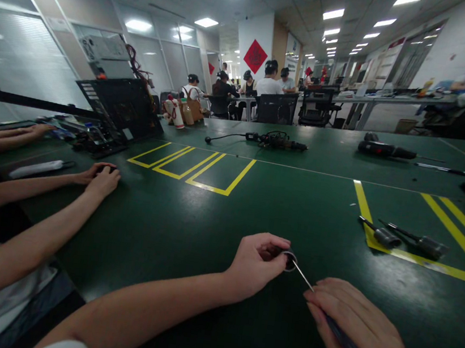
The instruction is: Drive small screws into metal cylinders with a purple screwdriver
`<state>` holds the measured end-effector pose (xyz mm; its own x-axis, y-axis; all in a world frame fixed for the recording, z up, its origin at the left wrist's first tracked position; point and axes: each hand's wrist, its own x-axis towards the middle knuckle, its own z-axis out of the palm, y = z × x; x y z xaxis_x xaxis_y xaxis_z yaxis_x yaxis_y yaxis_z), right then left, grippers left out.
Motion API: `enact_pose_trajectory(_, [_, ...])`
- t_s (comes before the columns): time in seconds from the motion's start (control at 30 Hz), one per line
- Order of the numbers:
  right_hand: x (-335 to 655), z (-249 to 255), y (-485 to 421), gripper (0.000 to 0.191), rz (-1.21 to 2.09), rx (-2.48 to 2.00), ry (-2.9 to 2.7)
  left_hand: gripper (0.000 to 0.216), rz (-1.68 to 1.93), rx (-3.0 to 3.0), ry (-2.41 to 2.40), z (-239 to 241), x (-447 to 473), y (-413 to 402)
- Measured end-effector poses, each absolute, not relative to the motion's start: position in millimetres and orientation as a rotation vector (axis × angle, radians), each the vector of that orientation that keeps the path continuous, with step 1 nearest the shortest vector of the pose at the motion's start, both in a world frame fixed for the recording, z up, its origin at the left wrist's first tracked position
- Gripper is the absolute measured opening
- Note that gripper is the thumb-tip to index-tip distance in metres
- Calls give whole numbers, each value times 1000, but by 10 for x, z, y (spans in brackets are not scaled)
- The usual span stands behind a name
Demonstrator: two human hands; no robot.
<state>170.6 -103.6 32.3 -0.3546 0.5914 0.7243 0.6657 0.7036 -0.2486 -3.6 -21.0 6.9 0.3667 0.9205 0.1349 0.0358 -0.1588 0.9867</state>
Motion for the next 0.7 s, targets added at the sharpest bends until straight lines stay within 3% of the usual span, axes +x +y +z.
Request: enact_pose_trajectory(0.7, [1694, 282, -1035, 18, -94, -924, -2093, 13, 1065, 1451, 926, 60, -18, -198])
